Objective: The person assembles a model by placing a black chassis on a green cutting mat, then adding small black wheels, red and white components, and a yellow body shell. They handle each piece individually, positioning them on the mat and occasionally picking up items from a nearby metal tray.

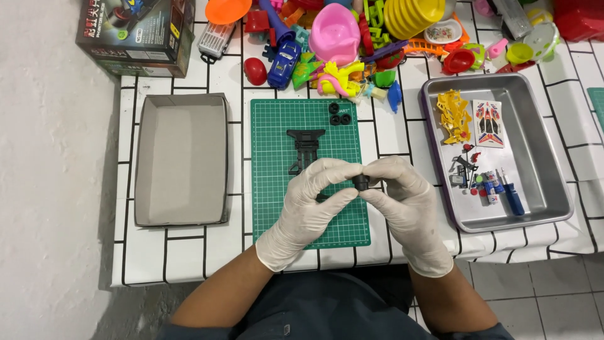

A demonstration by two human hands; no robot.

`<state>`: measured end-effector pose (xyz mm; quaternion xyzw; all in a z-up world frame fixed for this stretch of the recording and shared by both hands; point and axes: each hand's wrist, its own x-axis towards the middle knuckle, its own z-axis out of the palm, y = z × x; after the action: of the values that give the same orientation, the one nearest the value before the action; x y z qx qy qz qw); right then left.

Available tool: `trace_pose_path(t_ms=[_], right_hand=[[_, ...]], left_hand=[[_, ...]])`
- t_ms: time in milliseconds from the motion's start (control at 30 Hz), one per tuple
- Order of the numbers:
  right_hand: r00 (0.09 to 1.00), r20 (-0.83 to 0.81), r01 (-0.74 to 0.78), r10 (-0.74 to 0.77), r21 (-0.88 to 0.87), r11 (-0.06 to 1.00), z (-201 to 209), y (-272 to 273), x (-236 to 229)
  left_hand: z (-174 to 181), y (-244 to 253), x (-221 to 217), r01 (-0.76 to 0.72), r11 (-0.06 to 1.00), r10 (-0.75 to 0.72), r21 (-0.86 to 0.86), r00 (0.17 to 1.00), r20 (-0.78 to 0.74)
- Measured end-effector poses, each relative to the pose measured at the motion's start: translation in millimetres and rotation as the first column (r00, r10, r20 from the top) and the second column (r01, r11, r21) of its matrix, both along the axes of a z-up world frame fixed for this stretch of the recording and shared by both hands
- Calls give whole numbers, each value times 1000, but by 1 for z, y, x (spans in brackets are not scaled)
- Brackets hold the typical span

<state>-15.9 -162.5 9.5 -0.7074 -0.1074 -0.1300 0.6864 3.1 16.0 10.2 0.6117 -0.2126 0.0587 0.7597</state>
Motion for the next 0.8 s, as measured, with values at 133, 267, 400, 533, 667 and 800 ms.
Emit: trace_pose_path(t_ms=[133,267,400,533,667,800], right_hand=[[1000,9,0,0,-8,1000,4,1,-2],[1000,-6,2,-2,-4,1000,-2,5,-1],[999,-40,19,-19,-15,1000,-12,5,1],[996,-87,35,-36,-16,999,-12,8,8],[997,24,81,-78,-231,970,-8,10,11],[964,259,187,-65,-483,856,-2,17,14]], left_hand=[[-1,0,0,-19,1000,21,-22,998,62],[-6,0,2,-50,999,50,-3,994,101],[-15,-3,3,-97,995,95,11,989,111],[-20,-2,7,-111,990,111,83,994,6],[-18,1,14,-157,985,165,72,978,-128],[-21,1,22,-165,980,182,111,968,-173]])
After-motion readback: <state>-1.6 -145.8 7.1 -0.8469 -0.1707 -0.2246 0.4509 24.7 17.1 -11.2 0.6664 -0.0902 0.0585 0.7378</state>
